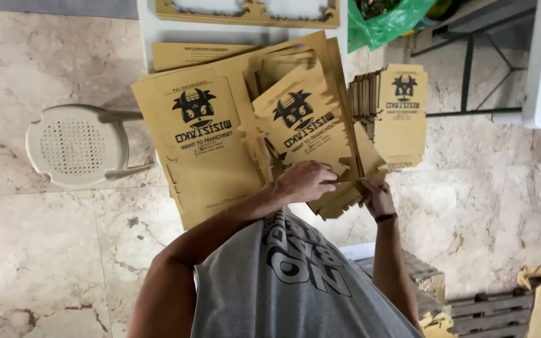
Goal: Folding cardboard sheets and punching out pre-cut sections to prepare packaging.
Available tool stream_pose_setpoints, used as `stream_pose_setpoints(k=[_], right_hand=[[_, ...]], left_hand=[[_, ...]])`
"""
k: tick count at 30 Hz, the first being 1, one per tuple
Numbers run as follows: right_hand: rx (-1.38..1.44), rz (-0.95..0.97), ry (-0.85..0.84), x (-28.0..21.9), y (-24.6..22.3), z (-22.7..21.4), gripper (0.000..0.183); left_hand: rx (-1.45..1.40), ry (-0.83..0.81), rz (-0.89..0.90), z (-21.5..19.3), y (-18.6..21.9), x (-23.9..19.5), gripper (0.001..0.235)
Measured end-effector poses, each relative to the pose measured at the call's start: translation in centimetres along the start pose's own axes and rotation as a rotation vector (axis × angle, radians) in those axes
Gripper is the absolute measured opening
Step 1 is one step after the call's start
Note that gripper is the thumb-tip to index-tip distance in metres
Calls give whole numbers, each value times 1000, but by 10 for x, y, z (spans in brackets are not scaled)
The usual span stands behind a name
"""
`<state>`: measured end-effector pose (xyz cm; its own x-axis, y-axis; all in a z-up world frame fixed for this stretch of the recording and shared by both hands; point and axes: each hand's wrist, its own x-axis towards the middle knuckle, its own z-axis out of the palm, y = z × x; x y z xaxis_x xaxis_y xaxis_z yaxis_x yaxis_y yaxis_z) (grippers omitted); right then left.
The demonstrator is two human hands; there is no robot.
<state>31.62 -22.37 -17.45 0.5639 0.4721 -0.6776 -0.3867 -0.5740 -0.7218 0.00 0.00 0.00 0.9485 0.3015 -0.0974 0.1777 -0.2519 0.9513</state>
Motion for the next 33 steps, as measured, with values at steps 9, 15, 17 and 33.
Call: stream_pose_setpoints(k=[9,15,17,33], right_hand=[[-40,-8,51,6,7,-5,34],[74,-70,111,-17,-11,-14,44],[-48,-70,74,-5,-8,-23,38],[-335,-53,3,-56,-77,-16,35]], left_hand=[[-9,5,31,40,-52,33,24],[40,30,69,39,-59,26,19],[21,-22,33,39,-55,22,21],[14,-9,73,18,-25,26,30]])
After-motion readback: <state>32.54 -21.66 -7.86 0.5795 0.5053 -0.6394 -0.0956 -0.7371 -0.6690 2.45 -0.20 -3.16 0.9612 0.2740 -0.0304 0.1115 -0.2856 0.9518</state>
